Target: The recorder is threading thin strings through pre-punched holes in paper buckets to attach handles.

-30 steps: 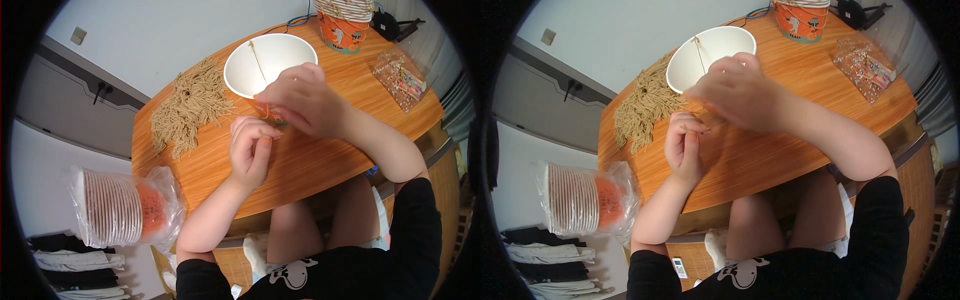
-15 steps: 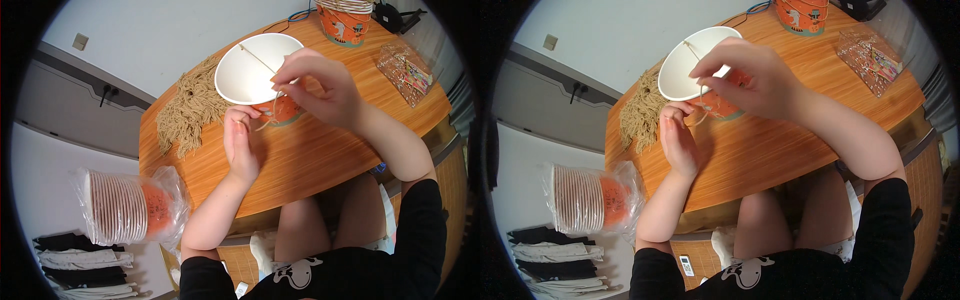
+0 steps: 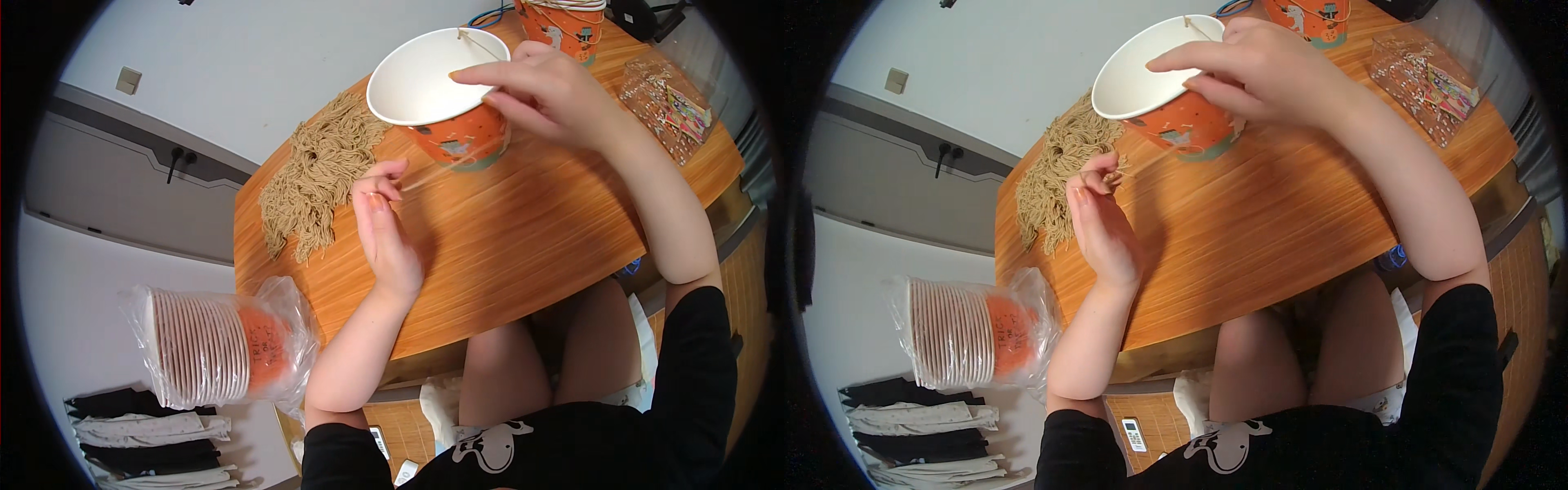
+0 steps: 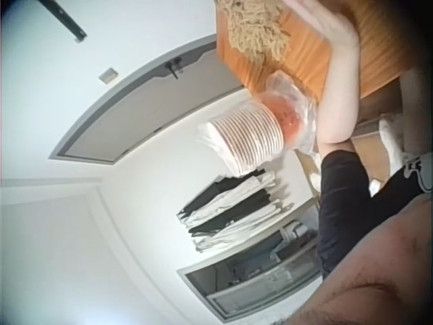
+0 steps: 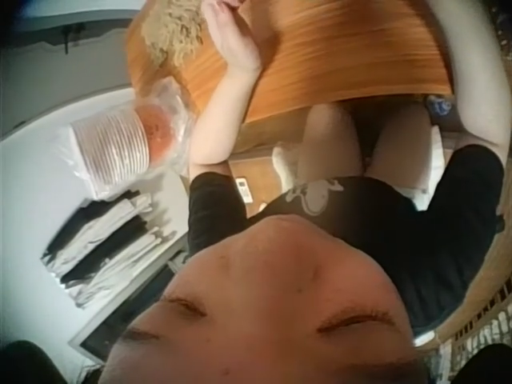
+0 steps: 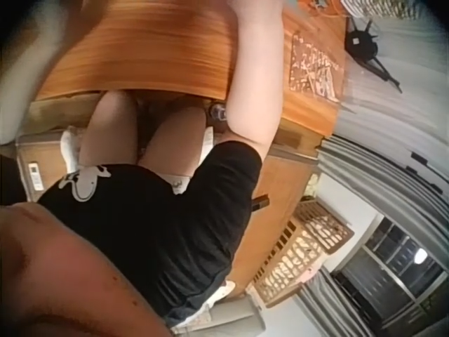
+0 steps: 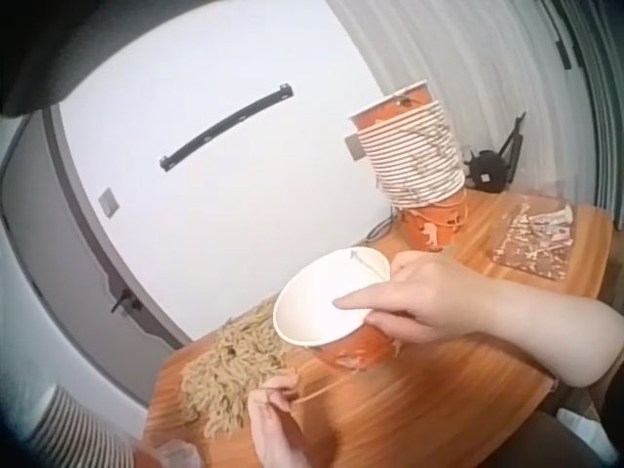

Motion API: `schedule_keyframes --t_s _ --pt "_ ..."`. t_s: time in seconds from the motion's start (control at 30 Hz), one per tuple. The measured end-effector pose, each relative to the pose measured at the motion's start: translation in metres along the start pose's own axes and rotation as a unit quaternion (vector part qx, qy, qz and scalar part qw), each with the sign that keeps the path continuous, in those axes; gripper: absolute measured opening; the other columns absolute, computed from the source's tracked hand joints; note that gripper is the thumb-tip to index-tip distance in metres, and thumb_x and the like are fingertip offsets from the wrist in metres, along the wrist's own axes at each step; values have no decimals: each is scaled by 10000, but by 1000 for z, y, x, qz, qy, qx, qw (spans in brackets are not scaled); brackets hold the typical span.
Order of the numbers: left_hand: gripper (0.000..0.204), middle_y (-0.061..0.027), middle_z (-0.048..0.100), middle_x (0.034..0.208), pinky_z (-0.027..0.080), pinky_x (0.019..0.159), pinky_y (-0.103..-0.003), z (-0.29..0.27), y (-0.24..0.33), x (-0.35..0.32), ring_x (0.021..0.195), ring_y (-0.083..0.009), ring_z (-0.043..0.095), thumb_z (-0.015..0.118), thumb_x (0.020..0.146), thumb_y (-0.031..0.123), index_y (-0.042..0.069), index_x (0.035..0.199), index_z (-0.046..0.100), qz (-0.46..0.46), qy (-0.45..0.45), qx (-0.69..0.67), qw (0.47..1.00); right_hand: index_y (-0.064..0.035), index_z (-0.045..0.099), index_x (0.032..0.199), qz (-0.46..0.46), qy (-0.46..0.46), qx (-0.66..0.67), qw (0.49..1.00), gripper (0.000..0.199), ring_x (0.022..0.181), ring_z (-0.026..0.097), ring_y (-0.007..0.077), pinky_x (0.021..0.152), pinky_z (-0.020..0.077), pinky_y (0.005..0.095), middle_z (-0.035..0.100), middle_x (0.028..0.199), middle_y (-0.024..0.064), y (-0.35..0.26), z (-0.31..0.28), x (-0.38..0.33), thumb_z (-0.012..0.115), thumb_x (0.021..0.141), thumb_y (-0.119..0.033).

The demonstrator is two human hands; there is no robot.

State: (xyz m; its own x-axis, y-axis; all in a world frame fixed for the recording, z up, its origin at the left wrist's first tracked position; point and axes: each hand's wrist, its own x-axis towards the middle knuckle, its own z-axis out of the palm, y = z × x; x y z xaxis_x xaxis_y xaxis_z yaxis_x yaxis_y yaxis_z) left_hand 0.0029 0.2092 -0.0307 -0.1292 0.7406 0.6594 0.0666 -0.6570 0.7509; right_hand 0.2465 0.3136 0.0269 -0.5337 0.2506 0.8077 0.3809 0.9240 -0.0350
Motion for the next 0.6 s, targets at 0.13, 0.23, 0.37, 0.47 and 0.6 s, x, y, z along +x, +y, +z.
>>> schedule_keyframes --t_s 0.13,0.23,0.37,0.47,0.6 --pt "264 -131 568 1084 353 987 -362 -3 4 2 1038 -205 490 394 1059 273 61 916 460 -1 -28 31 999 -169 696 1153 -7 -39 -85 996 342 891 596 216 820 458 364 681 944 15 -13 3 1 734 814 -147" --pt "279 -102 542 985 365 958 -344 -1 5 3 972 -195 487 383 1064 241 47 887 477 -2 -57 45 997 -176 690 1162 -25 32 -107 993 367 939 593 193 856 439 377 674 1008 -6 -26 20 7 750 801 -158" --pt "281 -67 529 933 378 915 -321 -3 3 1 928 -166 479 409 1062 245 39 895 503 -30 -56 76 995 -184 649 1213 -9 11 -88 996 411 1056 586 134 952 385 416 646 1131 -52 -47 49 7 749 815 -204" --pt "262 -50 532 924 389 880 -305 -3 5 1 907 -151 481 434 1058 234 35 909 520 -34 -46 104 993 -161 672 1149 3 23 -58 998 329 906 605 152 885 389 383 647 916 -26 -49 41 5 732 830 -215" --pt "150 -68 573 833 409 775 -322 -1 4 -1 811 -210 513 530 979 100 41 850 578 36 -53 190 980 -124 703 1038 -3 -11 -45 999 207 658 544 196 740 411 344 582 668 -15 -53 20 1 735 839 -172"
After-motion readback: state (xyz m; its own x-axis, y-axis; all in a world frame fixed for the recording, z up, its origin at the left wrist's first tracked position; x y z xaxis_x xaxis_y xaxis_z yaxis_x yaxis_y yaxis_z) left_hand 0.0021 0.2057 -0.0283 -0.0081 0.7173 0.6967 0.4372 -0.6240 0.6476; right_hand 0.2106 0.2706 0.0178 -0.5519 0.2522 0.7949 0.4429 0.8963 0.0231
